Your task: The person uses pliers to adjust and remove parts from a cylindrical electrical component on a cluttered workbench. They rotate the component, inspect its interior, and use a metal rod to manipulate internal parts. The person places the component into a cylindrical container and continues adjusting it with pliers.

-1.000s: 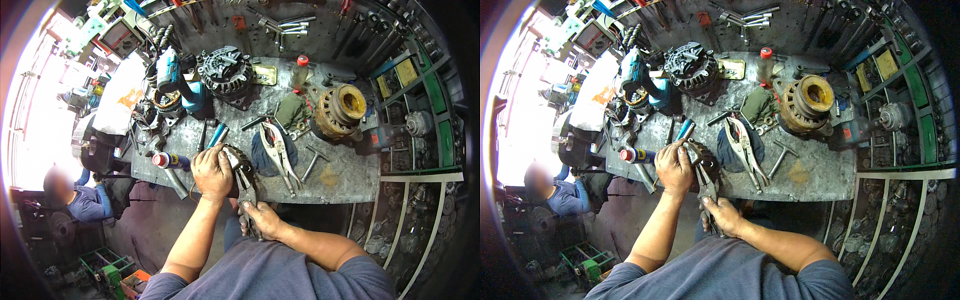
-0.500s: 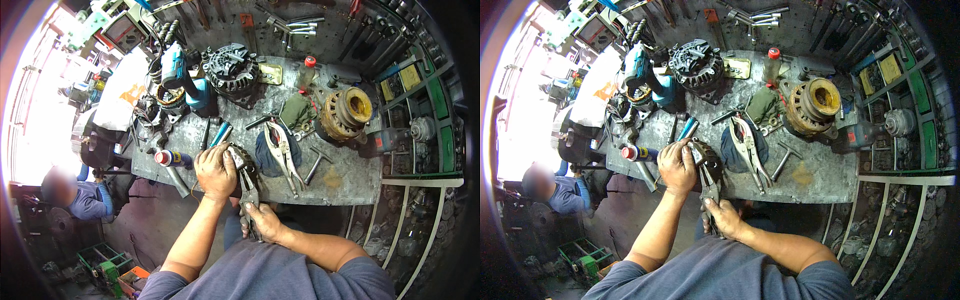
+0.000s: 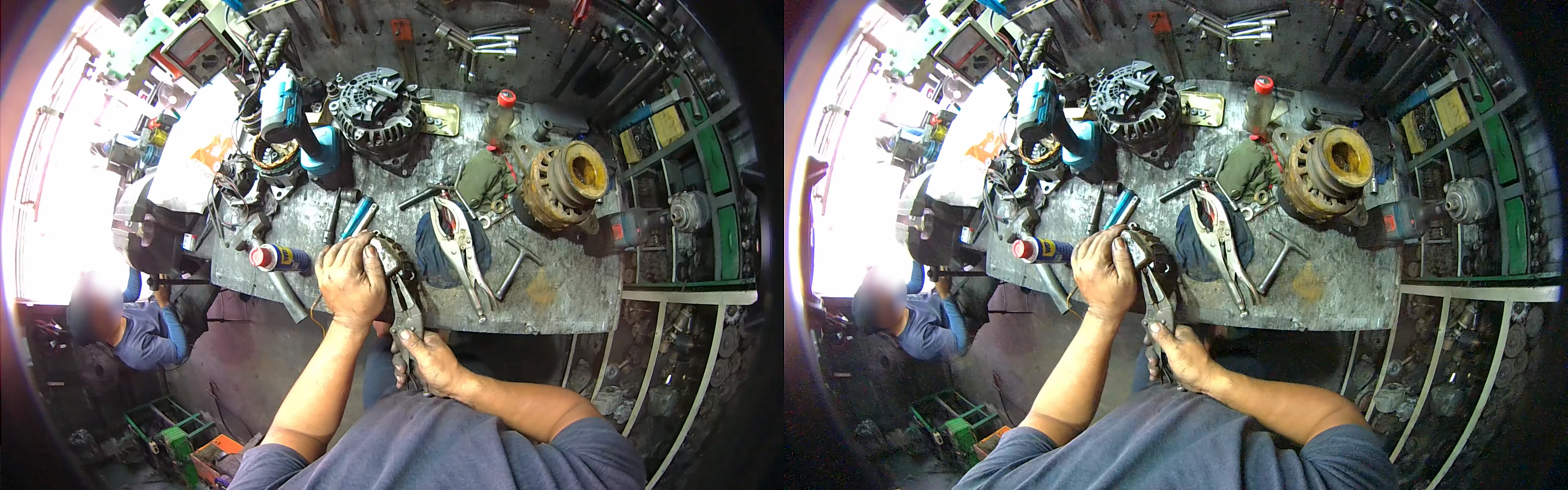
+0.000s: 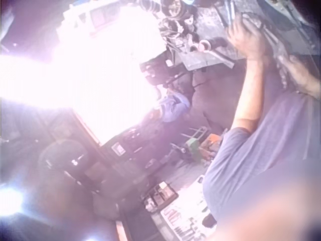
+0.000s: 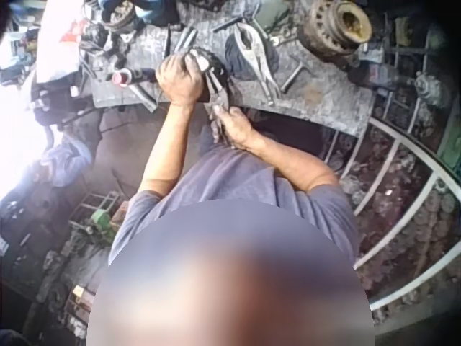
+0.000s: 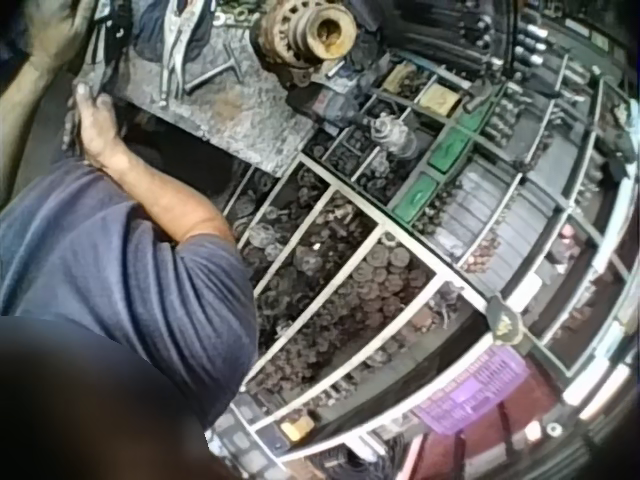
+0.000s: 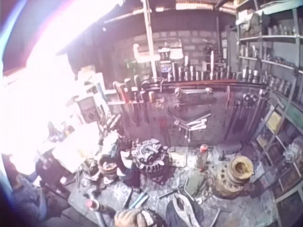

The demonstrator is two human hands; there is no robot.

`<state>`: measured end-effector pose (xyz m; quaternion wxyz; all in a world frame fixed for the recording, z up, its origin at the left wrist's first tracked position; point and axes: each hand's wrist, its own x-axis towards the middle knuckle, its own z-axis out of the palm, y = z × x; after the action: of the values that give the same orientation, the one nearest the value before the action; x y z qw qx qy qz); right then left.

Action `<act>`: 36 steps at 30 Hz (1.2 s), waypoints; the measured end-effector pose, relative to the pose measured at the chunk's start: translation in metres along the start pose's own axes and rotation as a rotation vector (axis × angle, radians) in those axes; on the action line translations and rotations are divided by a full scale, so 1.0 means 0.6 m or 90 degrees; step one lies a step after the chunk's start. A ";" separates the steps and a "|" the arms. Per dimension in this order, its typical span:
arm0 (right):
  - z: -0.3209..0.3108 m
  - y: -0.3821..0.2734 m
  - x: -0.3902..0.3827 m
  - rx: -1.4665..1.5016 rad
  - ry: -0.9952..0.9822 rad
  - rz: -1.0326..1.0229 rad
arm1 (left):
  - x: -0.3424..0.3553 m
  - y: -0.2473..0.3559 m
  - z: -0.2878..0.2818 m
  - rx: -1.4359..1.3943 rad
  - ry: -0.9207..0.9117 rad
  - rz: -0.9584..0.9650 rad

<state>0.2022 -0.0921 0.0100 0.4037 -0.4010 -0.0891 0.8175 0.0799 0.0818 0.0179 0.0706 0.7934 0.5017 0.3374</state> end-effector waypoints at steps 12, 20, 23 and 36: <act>0.005 -0.010 -0.008 0.008 0.045 0.034 | 0.001 -0.003 -0.001 -0.012 -0.022 -0.009; -0.006 -0.010 -0.005 -0.031 0.057 0.038 | 0.001 -0.004 -0.001 -0.035 -0.017 -0.015; -0.010 -0.010 -0.005 -0.030 0.021 0.013 | 0.001 -0.004 -0.001 -0.018 -0.014 -0.010; -0.026 -0.038 -0.013 -0.084 0.019 0.043 | 0.002 -0.006 -0.003 -0.044 -0.026 -0.006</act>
<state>0.2300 -0.0856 0.0150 0.3500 -0.4419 -0.1234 0.8167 0.0762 0.0842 0.0184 0.1098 0.7948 0.4922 0.3377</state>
